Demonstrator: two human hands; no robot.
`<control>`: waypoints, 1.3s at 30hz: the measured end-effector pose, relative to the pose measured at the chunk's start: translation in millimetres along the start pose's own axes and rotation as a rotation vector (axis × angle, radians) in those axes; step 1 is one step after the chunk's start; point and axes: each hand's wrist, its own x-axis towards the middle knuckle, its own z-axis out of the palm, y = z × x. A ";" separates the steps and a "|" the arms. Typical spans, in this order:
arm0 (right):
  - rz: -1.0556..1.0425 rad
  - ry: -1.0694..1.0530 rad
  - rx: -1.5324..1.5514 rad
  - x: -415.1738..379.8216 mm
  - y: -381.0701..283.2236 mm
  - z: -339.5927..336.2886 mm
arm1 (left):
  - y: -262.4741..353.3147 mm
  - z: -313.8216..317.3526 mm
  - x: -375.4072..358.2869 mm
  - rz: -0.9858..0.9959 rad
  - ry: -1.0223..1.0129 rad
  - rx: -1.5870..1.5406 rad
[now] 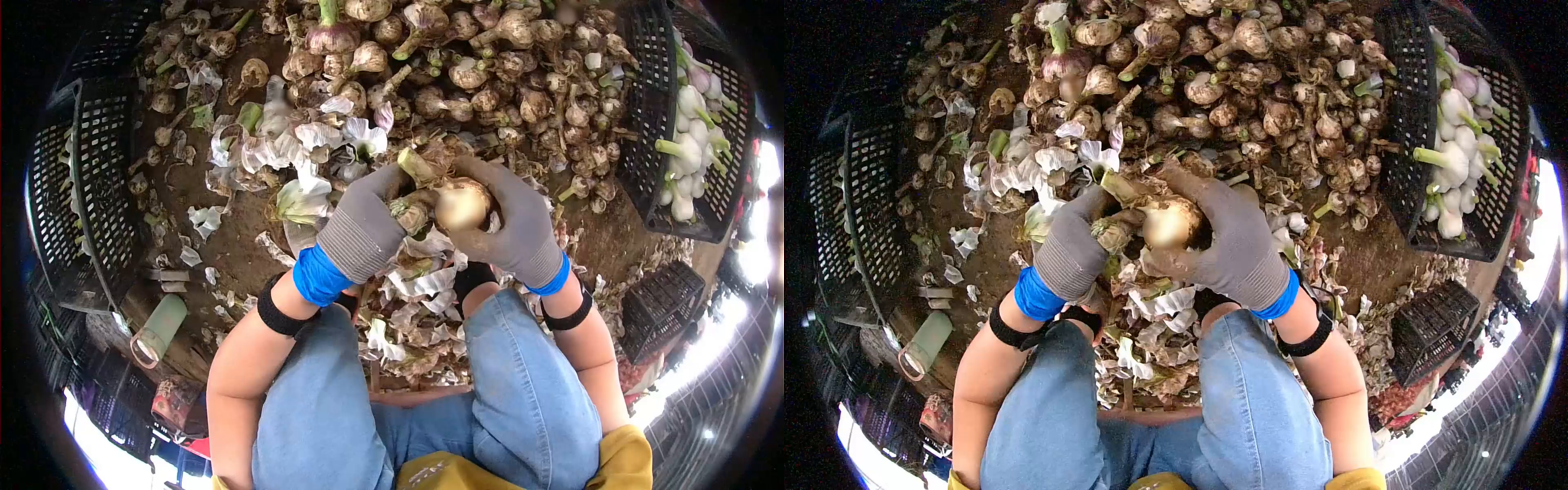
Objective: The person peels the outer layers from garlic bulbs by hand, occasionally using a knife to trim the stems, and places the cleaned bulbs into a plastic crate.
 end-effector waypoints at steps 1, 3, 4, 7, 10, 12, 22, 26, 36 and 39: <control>0.115 -0.058 0.285 -2.3 7.4 0.1 | 1.7 -2.6 1.1 -0.048 -0.021 -0.013; 0.442 -0.115 1.003 -9.8 32.2 10.7 | 3.1 -5.6 2.7 -0.145 -0.066 -0.036; 0.680 -0.025 1.421 -12.3 42.5 18.3 | -8.7 -1.0 0.4 0.011 -0.035 -0.145; 0.688 -0.178 1.473 1.8 27.8 14.7 | -18.8 -7.1 4.2 0.412 -0.015 0.350; 0.721 -0.144 1.503 9.9 26.5 21.7 | -1.4 -8.6 2.5 0.344 -0.112 0.391; 0.640 -0.157 1.281 4.2 23.1 21.9 | 4.8 -10.3 3.7 0.383 -0.177 0.483; 0.524 -0.346 1.302 -12.3 26.1 13.1 | -5.8 -45.7 11.8 0.045 0.306 0.991; 0.490 -0.217 1.178 -14.2 25.0 23.3 | 20.6 -3.9 1.8 -0.010 -0.143 0.232; 0.423 -0.328 1.071 -9.0 37.9 18.9 | -5.3 -1.6 -1.4 0.355 -0.021 0.272; 0.377 -0.416 0.532 0.0 18.2 -4.6 | -7.4 -13.3 4.7 0.261 0.108 0.237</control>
